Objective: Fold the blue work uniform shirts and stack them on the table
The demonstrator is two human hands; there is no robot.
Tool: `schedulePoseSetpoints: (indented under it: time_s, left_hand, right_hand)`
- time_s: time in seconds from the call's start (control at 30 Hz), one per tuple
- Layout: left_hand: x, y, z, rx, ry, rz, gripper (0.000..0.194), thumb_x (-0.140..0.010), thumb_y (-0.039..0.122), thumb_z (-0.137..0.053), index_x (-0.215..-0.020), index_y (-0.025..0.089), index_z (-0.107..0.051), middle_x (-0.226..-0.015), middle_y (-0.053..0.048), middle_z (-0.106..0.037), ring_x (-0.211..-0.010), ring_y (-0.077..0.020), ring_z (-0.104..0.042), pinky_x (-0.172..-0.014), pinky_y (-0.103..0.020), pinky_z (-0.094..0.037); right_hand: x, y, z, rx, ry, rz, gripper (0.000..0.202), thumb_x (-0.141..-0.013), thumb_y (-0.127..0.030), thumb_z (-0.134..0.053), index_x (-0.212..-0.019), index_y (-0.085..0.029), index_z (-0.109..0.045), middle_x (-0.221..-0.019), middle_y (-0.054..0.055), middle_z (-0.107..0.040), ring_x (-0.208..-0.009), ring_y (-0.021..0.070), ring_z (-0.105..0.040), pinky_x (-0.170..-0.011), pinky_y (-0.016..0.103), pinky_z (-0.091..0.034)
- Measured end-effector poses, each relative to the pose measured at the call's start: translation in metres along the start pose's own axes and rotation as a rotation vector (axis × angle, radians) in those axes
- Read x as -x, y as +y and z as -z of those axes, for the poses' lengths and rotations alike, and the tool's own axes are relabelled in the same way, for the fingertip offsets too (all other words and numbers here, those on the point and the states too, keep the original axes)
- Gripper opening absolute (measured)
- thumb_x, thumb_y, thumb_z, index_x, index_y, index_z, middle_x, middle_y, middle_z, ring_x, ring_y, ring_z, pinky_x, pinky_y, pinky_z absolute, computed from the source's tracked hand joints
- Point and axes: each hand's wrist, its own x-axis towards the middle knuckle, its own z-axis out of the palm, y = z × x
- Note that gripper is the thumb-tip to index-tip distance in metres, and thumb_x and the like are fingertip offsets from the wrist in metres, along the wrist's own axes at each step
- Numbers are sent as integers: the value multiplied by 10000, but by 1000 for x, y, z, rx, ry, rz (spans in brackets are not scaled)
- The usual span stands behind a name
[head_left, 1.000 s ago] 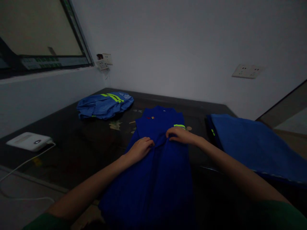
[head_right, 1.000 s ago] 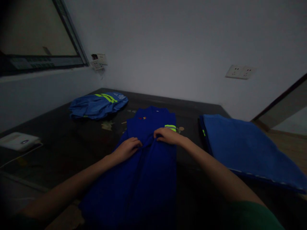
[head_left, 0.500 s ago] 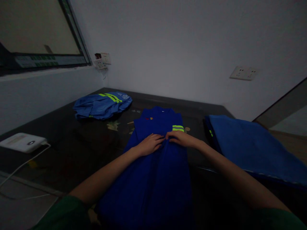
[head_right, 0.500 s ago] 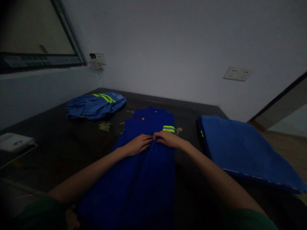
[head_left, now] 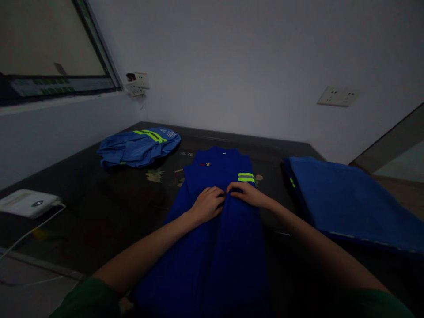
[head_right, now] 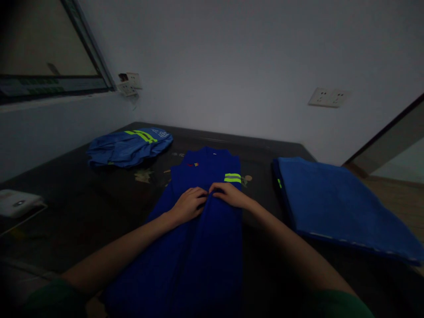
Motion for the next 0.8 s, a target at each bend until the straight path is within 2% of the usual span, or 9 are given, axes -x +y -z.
schedulePoseSetpoints:
  time_s: [0.07, 0.23, 0.33, 0.47, 0.57, 0.67, 0.8]
  left_hand:
    - [1, 4, 4, -1, -18, 5, 164, -868, 220, -584, -1002, 173, -666, -1077, -70, -634, -993, -212, -565, -863, -336, -461]
    - [5, 7, 5, -34, -116, -9, 127, -887, 162, -525, -930, 164, -645, -946, -69, -652, -905, -201, -588, -823, -318, -467]
    - [9, 6, 2, -31, -112, -13, 163, -890, 120, -490, -945, 176, -633, -943, -65, -669, -918, -202, -600, -848, -328, -460]
    - [12, 5, 0, 26, -90, -29, 208, -870, 76, -476, -945, 186, -636, -1008, -65, -667, -952, -206, -596, -861, -342, -452]
    - [13, 2, 1, 137, -79, -17, 207, -860, 73, -482, -948, 182, -634, -1033, -64, -659, -975, -205, -587, -871, -338, -449]
    - [15, 0, 4, 342, -80, 16, 224, -854, 74, -492, -997, 180, -627, -1038, -49, -675, -1013, -188, -596, -936, -322, -434]
    - [6, 0, 7, 601, -2, 240, 242, -930, 203, -443, -1107, 178, -607, -1050, -47, -699, -959, -167, -648, -865, -278, -476]
  right_hand:
    - [1, 3, -3, -29, 32, -11, 117, -901, -214, -530, -997, -199, -595, -1018, 43, -647, -964, 174, -590, -895, 329, -451]
    - [1, 16, -16, -14, 123, -53, 187, -860, -221, -601, -1045, -203, -590, -1042, 57, -638, -977, 183, -590, -891, 350, -456]
    - [0, 24, -21, 115, 167, -58, 159, -838, -280, -653, -968, -198, -614, -1018, 67, -634, -986, 203, -577, -912, 379, -431]
    - [-1, 27, -20, 172, 149, -31, 145, -866, -332, -625, -845, -191, -605, -956, 57, -616, -954, 195, -557, -912, 370, -409]
    - [-1, 26, -18, 132, 121, -23, 145, -901, -332, -573, -878, -191, -593, -950, 52, -613, -942, 182, -544, -905, 350, -405]
    - [1, 27, -16, 94, 91, -14, 153, -912, -340, -554, -902, -191, -591, -956, 54, -614, -949, 181, -536, -907, 339, -400]
    - [0, 30, -17, 58, 104, 11, 181, -896, -368, -577, -920, -190, -598, -956, 54, -612, -947, 186, -537, -896, 335, -401]
